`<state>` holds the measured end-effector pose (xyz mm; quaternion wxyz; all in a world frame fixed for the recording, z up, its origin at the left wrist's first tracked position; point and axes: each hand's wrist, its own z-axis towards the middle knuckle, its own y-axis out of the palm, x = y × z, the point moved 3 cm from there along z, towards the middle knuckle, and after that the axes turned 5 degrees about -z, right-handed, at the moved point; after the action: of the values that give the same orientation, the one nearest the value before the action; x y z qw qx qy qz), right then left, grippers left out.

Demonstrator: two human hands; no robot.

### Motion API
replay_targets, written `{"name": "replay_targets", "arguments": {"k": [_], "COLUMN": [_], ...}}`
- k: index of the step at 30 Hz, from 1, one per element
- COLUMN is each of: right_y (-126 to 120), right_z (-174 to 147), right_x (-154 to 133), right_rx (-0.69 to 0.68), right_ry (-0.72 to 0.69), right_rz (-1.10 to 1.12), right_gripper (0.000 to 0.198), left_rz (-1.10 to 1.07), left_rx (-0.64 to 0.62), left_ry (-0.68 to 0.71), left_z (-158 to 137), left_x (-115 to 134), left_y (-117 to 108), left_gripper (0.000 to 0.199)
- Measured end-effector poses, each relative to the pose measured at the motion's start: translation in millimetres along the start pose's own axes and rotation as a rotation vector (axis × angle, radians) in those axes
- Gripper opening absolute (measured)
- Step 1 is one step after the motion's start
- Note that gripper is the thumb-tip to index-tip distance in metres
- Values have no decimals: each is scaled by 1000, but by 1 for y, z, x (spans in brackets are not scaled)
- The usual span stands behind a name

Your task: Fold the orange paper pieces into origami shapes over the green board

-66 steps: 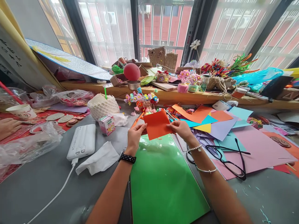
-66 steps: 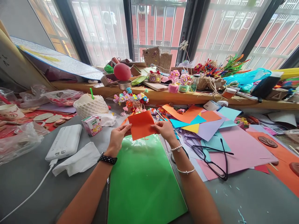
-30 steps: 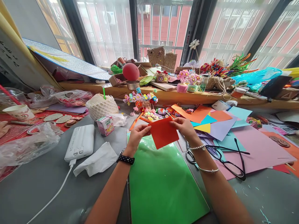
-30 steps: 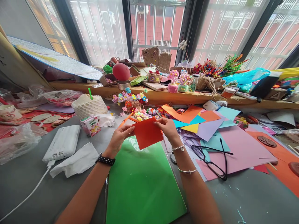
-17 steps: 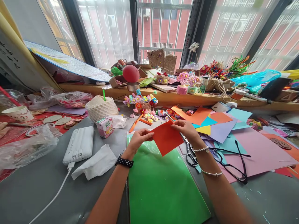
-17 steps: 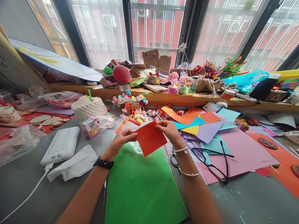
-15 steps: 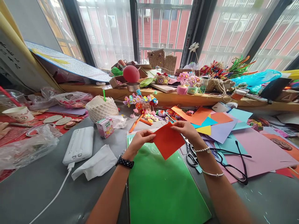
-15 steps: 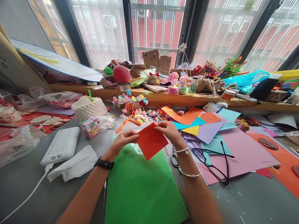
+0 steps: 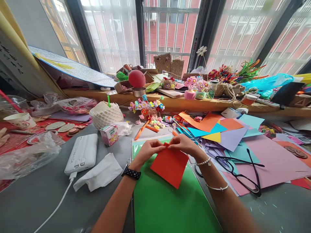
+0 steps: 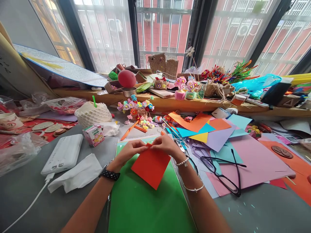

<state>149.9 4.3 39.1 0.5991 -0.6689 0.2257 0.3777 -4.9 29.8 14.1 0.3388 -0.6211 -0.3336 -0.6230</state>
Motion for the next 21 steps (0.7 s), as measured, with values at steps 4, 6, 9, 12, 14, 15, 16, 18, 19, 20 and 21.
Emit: {"name": "replay_targets", "arguments": {"k": [4,6,9,12,14,15,16,18,19,20,21], "right_y": [-1,0,3,4,4,3,1,0,-1,-1,-1], "right_z": [-1,-1,0,1,1,0,0,-1,-1,-1,-1], "right_x": [1,2,2,1,0,-1,-2,-3,-3,-3,-3], "right_rx": [33,20,-16,-34,-27,-16,-5,12,14,12,8], "right_ry": [20,16,-9,-29,-47,-56,-62,-59,-52,-45,-44], "right_rz": [63,80,67,41,23,15,12,21,27,29,24], "right_gripper": [27,24,21,20,21,21,22,23,24,23,23], "left_rz": [-22,-26,-4,27,27,18,4,-25,-33,-33,-25], "left_rx": [18,7,-6,4,9,15,23,40,42,39,31], "left_ry": [-8,-17,-12,0,8,12,16,21,24,27,30], "left_z": [0,-1,-1,-2,-1,-1,-1,0,0,0,0], "left_x": [1,1,2,3,4,4,5,5,4,4,4], "left_y": [0,0,2,2,2,1,1,1,1,1,1], "left_gripper": [23,23,23,23,22,22,22,22,22,22,22]}}
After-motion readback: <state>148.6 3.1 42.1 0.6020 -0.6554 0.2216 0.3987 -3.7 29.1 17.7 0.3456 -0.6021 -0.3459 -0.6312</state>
